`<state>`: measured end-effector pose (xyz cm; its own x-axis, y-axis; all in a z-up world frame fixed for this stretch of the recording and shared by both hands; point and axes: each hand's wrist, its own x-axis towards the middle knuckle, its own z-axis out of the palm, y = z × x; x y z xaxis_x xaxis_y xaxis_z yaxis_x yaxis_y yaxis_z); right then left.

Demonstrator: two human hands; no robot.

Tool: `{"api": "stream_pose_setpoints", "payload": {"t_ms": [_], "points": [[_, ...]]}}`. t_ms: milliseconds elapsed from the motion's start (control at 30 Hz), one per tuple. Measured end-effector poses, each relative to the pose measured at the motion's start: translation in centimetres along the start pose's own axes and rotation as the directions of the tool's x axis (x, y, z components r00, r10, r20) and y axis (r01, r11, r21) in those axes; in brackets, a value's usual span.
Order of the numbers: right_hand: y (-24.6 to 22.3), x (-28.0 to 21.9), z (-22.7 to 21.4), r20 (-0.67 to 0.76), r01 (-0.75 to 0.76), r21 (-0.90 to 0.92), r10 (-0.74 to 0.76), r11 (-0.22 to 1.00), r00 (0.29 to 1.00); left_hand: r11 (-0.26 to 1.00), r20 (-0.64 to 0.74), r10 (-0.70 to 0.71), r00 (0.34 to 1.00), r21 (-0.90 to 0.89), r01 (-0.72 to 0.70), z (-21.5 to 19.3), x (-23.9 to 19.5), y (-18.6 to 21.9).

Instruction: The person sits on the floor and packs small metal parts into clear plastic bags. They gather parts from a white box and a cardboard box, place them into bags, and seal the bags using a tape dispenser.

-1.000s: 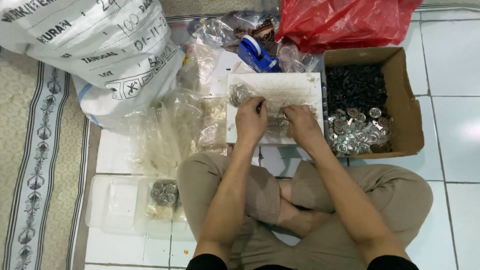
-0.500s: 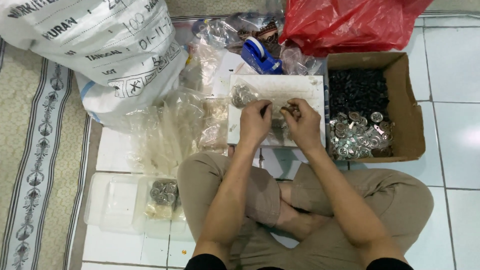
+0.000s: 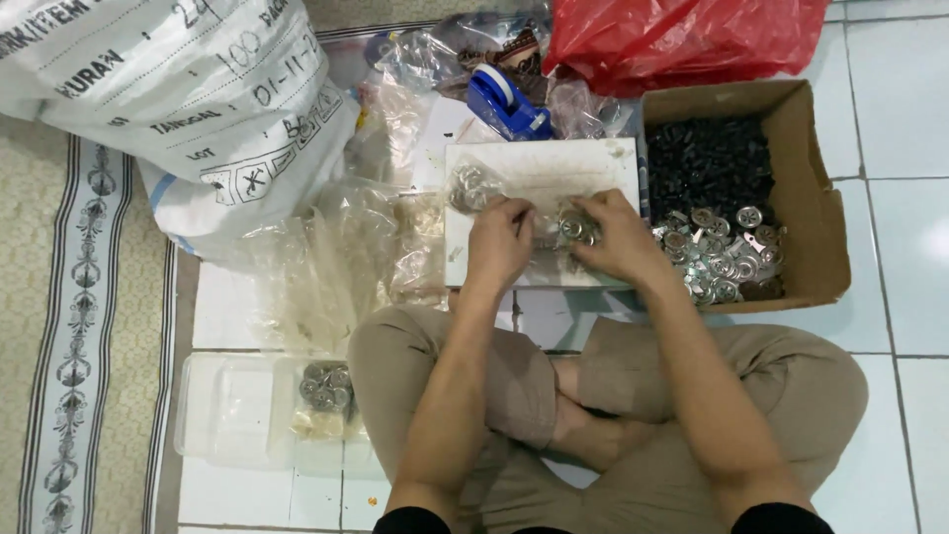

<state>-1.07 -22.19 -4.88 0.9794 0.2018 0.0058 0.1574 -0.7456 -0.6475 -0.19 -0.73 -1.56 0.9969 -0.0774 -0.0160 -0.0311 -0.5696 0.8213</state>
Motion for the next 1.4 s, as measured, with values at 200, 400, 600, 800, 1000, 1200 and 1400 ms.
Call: {"api": "stream_pose_setpoints", "payload": {"t_ms": [200, 400, 600, 800, 1000, 1200, 1400], "points": [[-1.7, 0.6, 2.1, 0.042, -0.160, -0.135, 0.167, 0.978, 0.985, 0.998, 0.031, -0.009, 0.999, 0.069, 0.007, -0.8, -0.1, -0.1], [-0.7, 1.6, 2.2, -0.001, -0.279, 0.033, 0.280, 0.960, 0.960, 0.998, 0.029, -0.061, 0.998, 0.020, 0.060, -1.2, -0.3, 1.1], [-0.9, 1.9, 2.2, 0.036, -0.282, -0.028, 0.283, 0.959, 0.958, 0.999, -0.013, -0.018, 1.000, -0.028, 0.018, -0.8, -0.1, 0.7], [-5.0, 0.9, -0.4, 0.070, -0.366, 0.252, 0.360, 0.896, 0.930, 0.997, -0.180, 0.036, 0.983, -0.062, -0.048, -1.6, -0.5, 1.7], [-6.7, 1.6, 2.1, -0.209, -0.117, 0.369, 0.205, 0.922, 0.956, 0.991, -0.170, 0.097, 0.981, -0.075, -0.111, -1.0, -0.4, 1.7], [-5.7, 1.2, 5.5, -0.396, 0.160, 0.179, -0.078, 0.971, 0.915, 0.989, -0.182, 0.111, 0.977, -0.072, -0.125, -0.5, -0.5, 1.0], [-4.4, 0.6, 7.7, -0.232, 0.180, 0.303, -0.111, 0.936, 0.966, 0.978, -0.247, 0.193, 0.950, -0.030, -0.207, -0.6, -0.7, 1.4]]}}
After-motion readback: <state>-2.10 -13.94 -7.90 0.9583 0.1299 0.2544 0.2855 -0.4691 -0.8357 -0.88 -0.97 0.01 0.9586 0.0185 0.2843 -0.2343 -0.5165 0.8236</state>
